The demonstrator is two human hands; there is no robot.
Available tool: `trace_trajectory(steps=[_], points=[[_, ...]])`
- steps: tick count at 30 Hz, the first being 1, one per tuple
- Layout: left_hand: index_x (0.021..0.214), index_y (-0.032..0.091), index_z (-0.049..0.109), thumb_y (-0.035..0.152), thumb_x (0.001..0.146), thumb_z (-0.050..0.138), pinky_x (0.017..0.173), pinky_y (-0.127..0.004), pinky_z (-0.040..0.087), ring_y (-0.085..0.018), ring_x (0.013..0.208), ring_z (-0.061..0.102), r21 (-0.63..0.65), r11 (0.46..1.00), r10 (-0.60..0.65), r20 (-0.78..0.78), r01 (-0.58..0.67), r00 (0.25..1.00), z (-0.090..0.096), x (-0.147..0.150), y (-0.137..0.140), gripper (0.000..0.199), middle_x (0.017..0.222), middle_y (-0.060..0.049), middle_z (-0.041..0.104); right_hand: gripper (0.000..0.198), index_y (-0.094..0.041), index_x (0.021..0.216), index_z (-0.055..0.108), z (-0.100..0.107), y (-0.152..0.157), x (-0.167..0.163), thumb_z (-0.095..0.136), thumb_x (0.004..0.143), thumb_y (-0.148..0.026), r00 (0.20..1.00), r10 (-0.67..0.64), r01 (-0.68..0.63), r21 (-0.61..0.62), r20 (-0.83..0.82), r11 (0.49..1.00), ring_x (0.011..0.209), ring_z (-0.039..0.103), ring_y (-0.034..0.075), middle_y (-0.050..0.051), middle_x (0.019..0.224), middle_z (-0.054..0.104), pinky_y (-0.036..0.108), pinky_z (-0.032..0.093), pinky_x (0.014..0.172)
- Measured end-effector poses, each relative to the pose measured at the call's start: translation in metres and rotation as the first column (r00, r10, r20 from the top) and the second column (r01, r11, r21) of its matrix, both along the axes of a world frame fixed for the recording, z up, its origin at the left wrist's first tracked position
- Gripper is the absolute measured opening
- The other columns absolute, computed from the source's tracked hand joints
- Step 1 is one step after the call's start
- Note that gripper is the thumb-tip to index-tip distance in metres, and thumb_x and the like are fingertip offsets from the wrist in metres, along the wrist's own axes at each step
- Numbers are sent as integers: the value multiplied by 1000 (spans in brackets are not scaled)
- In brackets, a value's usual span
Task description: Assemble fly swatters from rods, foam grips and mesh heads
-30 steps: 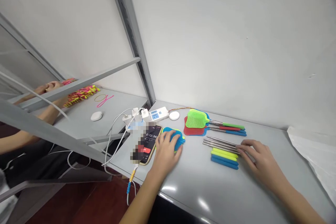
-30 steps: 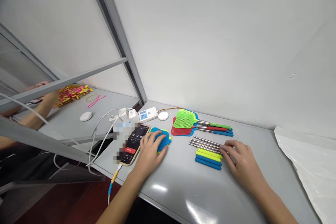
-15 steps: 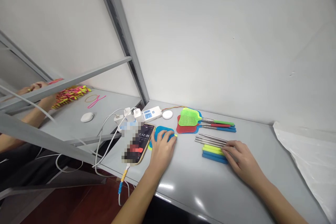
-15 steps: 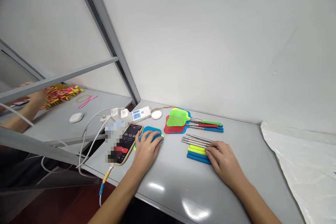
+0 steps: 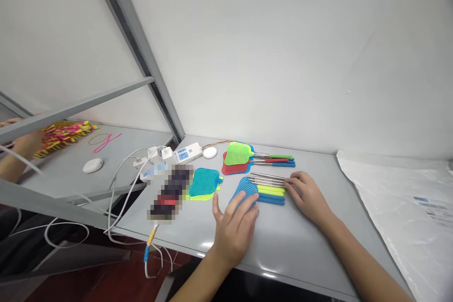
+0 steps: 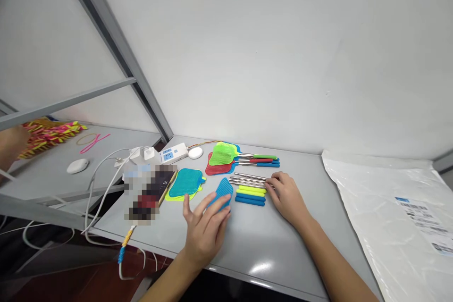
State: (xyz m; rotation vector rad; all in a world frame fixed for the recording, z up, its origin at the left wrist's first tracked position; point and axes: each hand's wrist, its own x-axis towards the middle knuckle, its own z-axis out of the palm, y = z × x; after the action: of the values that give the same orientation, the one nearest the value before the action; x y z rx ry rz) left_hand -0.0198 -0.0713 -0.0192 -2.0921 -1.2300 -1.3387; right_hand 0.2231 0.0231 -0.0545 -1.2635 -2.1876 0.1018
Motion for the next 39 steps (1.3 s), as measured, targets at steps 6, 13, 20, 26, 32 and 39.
trace_trajectory(steps=[6,13,20,26,32,39], points=[[79,19,57,11,90,50,111,-63,3,-23,124,51,-356,934,-31,-135,-19,990,-26,13,3,15,122,-3,66,23,-23,100,62,1,5,10,42,95,-34,997,-60,55,-96,-47,994,96,54,24,9,102,55,41,46,84],[86,21,57,18,91,46,109,-60,15,-23,108,58,-586,807,-27,-158,-72,987,-27,10,14,13,117,-6,64,25,-24,103,62,-6,13,12,42,95,-36,988,-63,33,-203,-142,979,98,54,24,8,101,55,42,45,86],[92,23,56,30,89,52,106,-57,21,-23,97,56,-647,756,-1,-160,-104,987,-14,6,45,9,101,-4,61,24,-24,98,66,-14,27,14,45,93,-35,976,-108,57,-255,-191,965,98,53,23,7,98,57,40,44,87],[92,23,58,42,81,63,102,-61,22,-27,98,51,-660,737,10,-205,-146,979,-20,3,59,22,97,-4,59,24,-24,94,68,-14,27,15,49,90,-39,961,-159,84,-312,-226,947,100,53,23,7,98,57,39,43,89],[89,24,58,38,82,64,105,-60,19,-24,98,50,-678,731,-10,-119,-74,993,-29,-6,54,17,97,-2,58,27,-23,90,69,-13,32,15,51,87,-43,947,-218,113,-389,-235,914,94,57,22,6,97,59,37,45,85],[84,25,58,31,81,67,108,-59,18,-23,97,52,-685,723,-61,73,94,995,-25,-12,49,11,94,-1,62,30,-22,84,72,-13,46,15,58,80,-48,934,-295,166,-488,-201,857,80,59,20,6,96,63,34,47,72]])
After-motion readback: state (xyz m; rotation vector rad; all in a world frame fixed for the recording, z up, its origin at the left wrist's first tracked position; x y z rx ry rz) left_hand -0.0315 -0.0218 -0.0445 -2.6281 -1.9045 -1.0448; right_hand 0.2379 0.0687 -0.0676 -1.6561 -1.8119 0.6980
